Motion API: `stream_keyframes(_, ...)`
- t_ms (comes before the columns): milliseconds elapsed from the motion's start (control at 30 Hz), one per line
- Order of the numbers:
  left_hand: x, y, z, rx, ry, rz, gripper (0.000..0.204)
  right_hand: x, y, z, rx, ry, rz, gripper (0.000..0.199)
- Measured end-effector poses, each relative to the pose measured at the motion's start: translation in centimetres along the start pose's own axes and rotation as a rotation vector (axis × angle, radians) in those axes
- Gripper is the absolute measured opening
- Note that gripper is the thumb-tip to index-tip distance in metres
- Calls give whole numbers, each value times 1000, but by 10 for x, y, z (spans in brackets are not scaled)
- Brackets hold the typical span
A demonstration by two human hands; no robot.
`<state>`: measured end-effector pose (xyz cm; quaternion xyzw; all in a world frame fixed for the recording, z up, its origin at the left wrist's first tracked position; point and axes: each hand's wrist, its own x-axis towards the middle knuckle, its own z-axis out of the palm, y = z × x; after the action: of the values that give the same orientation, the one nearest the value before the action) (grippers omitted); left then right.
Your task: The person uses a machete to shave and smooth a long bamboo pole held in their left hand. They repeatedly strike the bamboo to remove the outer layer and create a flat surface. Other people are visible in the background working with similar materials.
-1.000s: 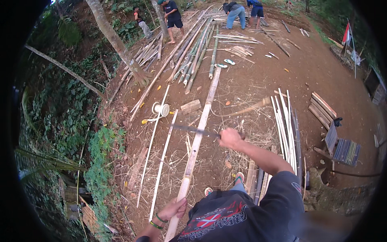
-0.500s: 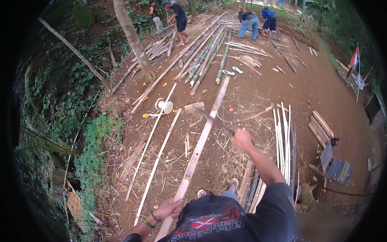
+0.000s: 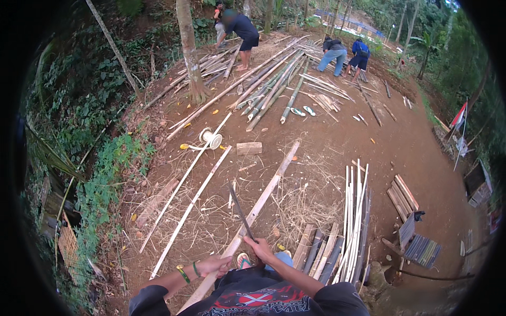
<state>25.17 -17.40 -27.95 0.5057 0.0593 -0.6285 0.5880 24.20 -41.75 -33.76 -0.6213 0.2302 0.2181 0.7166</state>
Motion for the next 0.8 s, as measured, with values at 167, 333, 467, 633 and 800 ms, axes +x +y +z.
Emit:
stream_keyframes(167, 4, -13, 2, 0, -19, -56, 35, -6, -6, 21, 351, 77, 24, 28)
stream_keyframes(333, -5, -8, 14, 97, 79, -74, 39, -7, 8, 25, 463, 123, 66, 23)
stream_keyframes(467, -12, -34, 37, 1048, 854, 496, 41, 4, 37, 24, 504, 187, 21, 18)
stream_keyframes(633, -62, -67, 125, 670, 760, 698, 33, -13, 47, 45, 428, 283, -6, 20)
stream_keyframes(800, -60, -188, 140, 364, 707, 348, 36, -46, 56, 60, 425, 280, -38, 19)
